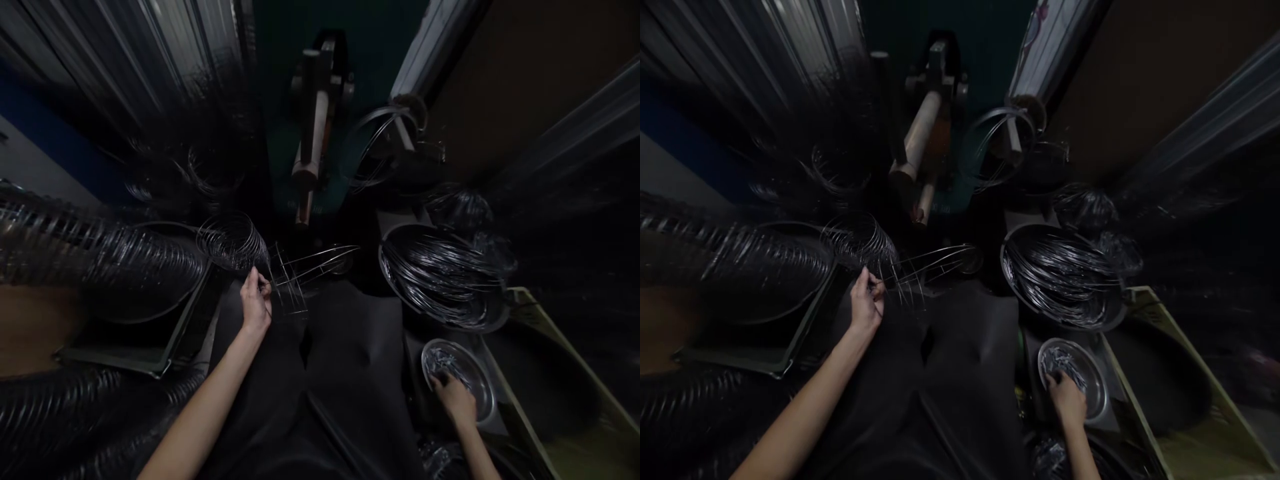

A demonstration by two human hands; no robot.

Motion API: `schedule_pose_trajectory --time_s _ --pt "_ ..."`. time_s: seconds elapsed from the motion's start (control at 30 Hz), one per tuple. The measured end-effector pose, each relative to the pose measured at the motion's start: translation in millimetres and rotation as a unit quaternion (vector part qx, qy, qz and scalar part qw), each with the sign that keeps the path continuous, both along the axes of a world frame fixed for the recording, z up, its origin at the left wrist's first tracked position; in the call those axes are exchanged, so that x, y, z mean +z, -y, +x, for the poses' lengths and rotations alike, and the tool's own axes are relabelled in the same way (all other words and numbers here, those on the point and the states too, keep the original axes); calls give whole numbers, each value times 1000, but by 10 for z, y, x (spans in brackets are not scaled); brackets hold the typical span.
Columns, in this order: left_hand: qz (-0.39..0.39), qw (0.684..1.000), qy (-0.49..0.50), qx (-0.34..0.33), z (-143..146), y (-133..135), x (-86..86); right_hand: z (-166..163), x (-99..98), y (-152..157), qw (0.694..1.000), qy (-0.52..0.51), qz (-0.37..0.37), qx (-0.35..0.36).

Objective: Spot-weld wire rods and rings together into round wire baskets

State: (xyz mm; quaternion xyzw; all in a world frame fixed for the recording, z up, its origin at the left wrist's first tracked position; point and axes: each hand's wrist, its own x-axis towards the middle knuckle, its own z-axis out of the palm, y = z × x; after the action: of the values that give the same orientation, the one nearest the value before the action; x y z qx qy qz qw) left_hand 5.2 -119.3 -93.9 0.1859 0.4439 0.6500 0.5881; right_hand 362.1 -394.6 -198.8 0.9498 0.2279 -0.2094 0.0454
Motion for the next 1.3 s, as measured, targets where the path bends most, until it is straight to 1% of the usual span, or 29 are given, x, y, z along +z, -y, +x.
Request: schedule_pose_trajectory --time_s 0.13,0.23,0.3,0.4,0.47,0.53,0.57,0.6,0.63,0.67,0.7,0.73,0.77,0.8,0.83,0.87,0.9,0.97,1.0,1.07,1.13,1.2,1.23,1.3 --pt "37 999 -15 25 18 -97 83 28 20 -45 999 -5 -33 -4" --pt "63 997 -6 36 0 -157 134 84 19 -81 999 -28 -23 4" --pt "67 997 -2 43 -16 -191 161 89 36 -89 999 -35 -11 -10" --pt "69 996 0 51 -39 -233 186 34 142 -70 999 -6 -4 -53" --pt "74 996 1 53 -54 -255 198 -24 278 -74 997 24 5 -73" --pt "77 996 1 50 -67 -271 211 -95 453 -146 994 42 56 -81" --pt "78 996 -3 49 -73 -277 218 -142 548 -221 990 39 107 -86" --pt "77 996 -8 49 -78 -282 224 -202 643 -327 980 20 176 -94" --pt "77 996 -14 48 -83 -287 229 -279 734 -463 961 -21 256 -104" --pt "77 996 -20 49 -88 -291 232 -374 821 -628 932 -79 335 -116" --pt "79 995 -24 51 -94 -295 233 -490 901 -816 892 -146 408 -132" --pt "80 995 -27 52 -100 -299 232 -623 976 -1022 847 -214 463 -147" --pt "82 995 -28 53 -106 -304 229 -771 1046 -1238 808 -268 499 -161" --pt "84 995 -29 55 -113 -308 225 -928 1113 -1456 776 -311 522 -170" --pt "86 994 -29 58 -120 -313 222 -1087 1177 -1670 751 -343 539 -170" --pt "87 994 -29 60 -128 -319 219 -1242 1239 -1874 733 -366 550 -161" --pt "87 994 -30 63 -136 -324 216 -1387 1298 -2065 722 -384 556 -146" --pt "85 994 -33 67 -149 -337 215 -1628 1405 -2394 706 -411 565 -119" --pt "85 993 -35 70 -154 -344 214 -1722 1452 -2528 696 -423 570 -113" --pt "83 993 -40 76 -162 -360 208 -1860 1533 -2734 665 -450 584 -119" --pt "81 993 -47 77 -169 -379 192 -1947 1599 -2858 630 -480 595 -135" --pt "79 992 -55 77 -179 -401 166 -2004 1646 -2917 601 -509 598 -151" --pt "77 992 -60 77 -186 -413 150 -2025 1663 -2931 591 -520 596 -157" --pt "73 991 -73 83 -204 -439 117 -2057 1683 -2940 582 -538 587 -166"
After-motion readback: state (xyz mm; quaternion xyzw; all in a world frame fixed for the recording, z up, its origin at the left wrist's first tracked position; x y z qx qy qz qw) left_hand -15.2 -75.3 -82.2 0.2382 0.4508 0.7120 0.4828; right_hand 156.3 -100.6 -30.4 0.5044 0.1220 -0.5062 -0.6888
